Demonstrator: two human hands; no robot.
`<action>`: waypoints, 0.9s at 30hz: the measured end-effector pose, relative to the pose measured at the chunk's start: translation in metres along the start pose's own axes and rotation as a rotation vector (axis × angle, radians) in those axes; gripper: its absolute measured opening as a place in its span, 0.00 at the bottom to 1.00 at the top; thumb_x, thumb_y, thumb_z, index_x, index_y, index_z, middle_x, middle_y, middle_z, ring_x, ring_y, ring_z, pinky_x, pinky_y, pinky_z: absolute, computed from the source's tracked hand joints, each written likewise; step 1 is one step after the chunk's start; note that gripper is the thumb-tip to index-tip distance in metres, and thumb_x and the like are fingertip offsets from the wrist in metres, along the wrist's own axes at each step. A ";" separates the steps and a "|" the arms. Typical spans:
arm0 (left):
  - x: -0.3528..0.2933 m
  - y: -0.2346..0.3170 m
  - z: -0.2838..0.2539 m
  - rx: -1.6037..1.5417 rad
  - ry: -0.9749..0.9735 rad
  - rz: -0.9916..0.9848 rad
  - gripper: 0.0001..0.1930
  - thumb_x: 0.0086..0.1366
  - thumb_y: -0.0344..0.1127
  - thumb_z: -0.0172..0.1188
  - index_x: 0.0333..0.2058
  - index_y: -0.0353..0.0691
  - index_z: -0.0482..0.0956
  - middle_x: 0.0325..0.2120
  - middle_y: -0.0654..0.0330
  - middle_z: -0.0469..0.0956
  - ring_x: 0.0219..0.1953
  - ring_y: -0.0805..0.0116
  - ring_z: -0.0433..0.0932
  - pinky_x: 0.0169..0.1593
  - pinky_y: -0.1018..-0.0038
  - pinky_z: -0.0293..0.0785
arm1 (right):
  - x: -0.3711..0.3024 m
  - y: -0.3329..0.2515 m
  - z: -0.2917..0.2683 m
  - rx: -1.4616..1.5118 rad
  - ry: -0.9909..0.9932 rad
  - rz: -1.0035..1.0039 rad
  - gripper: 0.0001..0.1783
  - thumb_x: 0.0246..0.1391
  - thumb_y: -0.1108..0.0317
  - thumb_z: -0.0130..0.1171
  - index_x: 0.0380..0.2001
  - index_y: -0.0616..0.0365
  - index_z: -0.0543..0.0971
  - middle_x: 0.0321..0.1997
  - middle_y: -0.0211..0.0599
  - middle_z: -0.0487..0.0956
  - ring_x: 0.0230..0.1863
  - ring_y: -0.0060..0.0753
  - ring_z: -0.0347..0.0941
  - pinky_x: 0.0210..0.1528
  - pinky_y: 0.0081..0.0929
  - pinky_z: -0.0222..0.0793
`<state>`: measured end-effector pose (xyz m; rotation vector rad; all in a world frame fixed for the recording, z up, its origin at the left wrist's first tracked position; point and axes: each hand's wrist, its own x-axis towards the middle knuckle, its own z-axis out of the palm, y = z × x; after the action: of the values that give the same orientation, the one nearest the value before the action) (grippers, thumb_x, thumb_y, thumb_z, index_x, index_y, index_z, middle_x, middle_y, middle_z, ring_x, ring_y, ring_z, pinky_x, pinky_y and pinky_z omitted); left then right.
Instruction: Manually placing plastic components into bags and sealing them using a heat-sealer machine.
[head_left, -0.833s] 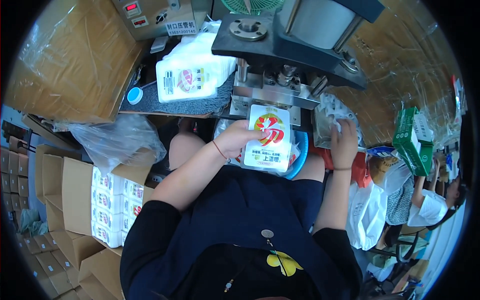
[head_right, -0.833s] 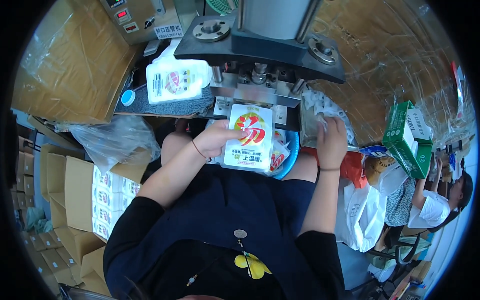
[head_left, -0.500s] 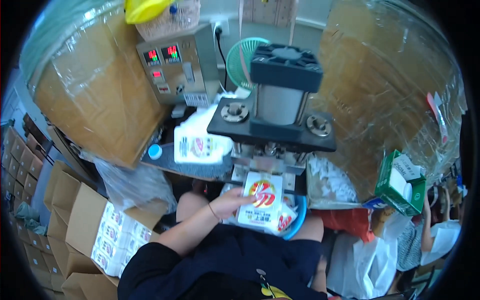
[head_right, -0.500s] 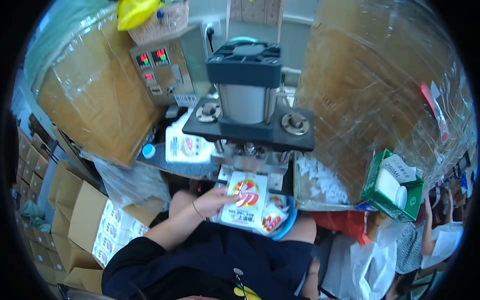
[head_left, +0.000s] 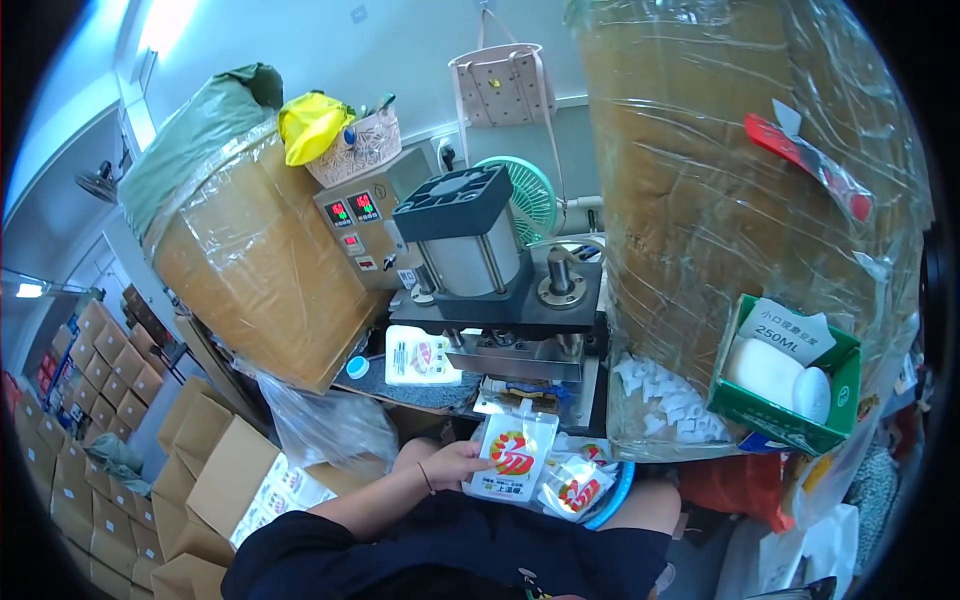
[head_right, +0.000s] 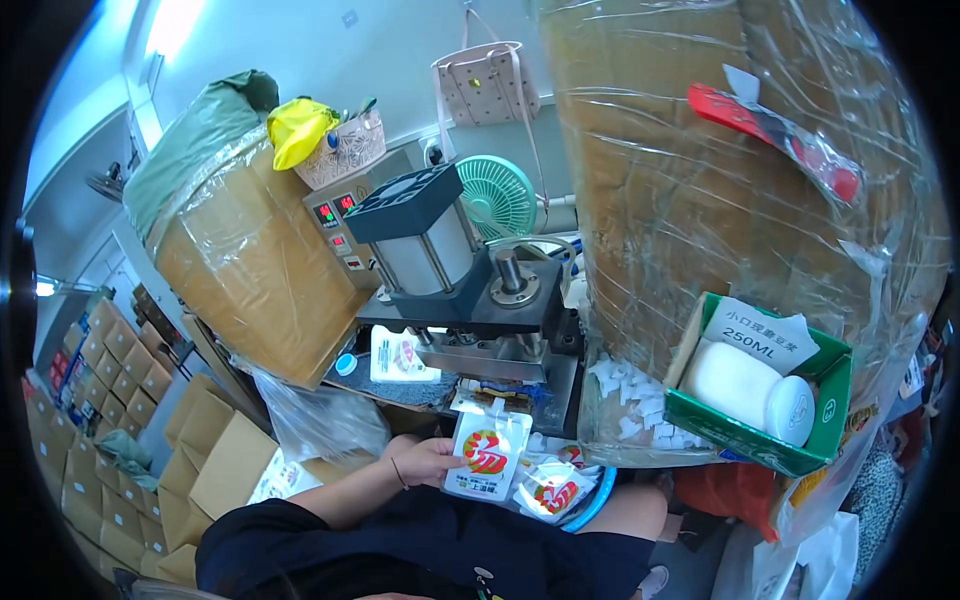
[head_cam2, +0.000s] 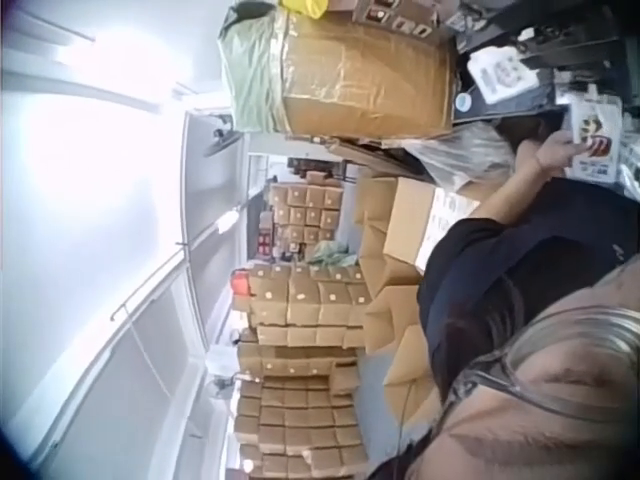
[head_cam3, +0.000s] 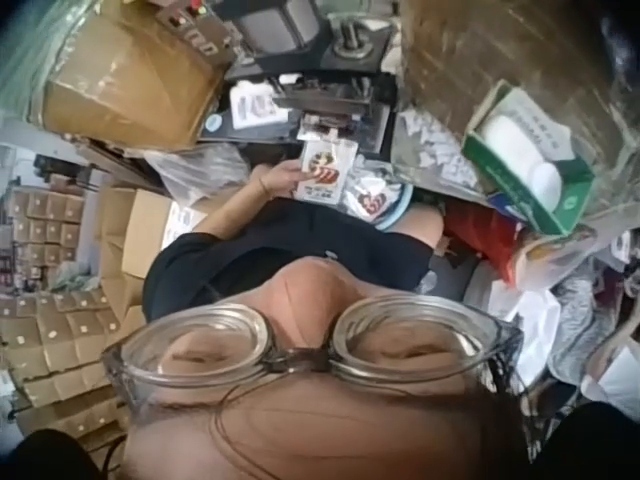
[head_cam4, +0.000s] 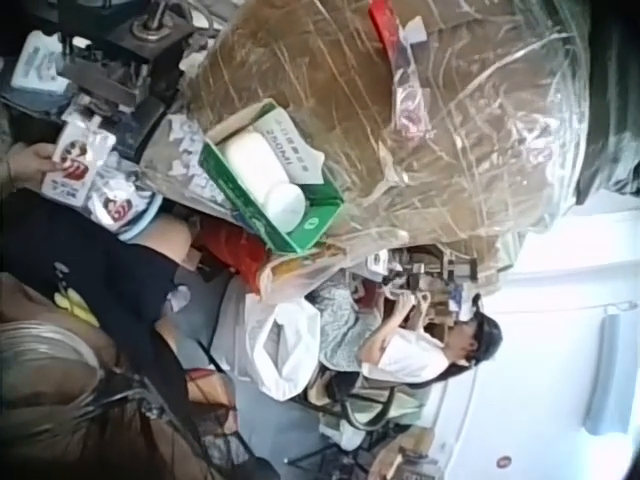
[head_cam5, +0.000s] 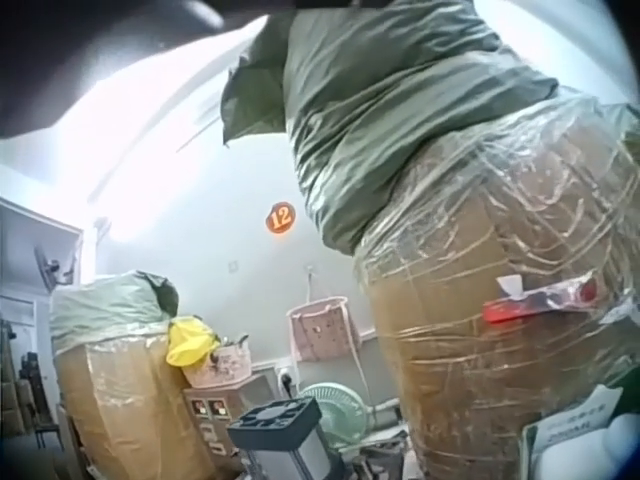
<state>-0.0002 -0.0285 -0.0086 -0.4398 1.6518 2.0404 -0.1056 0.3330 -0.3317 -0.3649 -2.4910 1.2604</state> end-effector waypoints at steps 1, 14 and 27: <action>0.004 -0.005 -0.006 0.014 0.004 -0.003 0.13 0.70 0.34 0.58 0.50 0.37 0.78 0.42 0.58 0.83 0.42 0.71 0.83 0.45 0.73 0.81 | -0.001 -0.001 0.004 0.004 -0.005 0.004 0.18 0.66 0.61 0.48 0.38 0.69 0.78 0.39 0.59 0.78 0.42 0.60 0.75 0.47 0.45 0.72; 0.016 -0.034 -0.016 0.195 0.113 -0.131 0.15 0.70 0.37 0.59 0.52 0.40 0.77 0.43 0.61 0.83 0.41 0.72 0.83 0.43 0.75 0.80 | -0.004 -0.012 0.039 -0.002 -0.074 -0.013 0.17 0.66 0.62 0.49 0.39 0.68 0.78 0.39 0.58 0.79 0.43 0.59 0.75 0.47 0.45 0.73; 0.028 -0.048 -0.008 0.220 0.126 -0.200 0.15 0.70 0.36 0.59 0.54 0.40 0.76 0.47 0.60 0.81 0.48 0.68 0.81 0.51 0.70 0.78 | 0.003 -0.011 0.035 -0.098 -0.162 -0.060 0.17 0.65 0.62 0.49 0.39 0.67 0.79 0.40 0.57 0.79 0.44 0.58 0.76 0.48 0.45 0.74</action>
<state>0.0021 -0.0242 -0.0646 -0.6377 1.8033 1.6964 -0.1233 0.3022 -0.3422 -0.2171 -2.6854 1.1912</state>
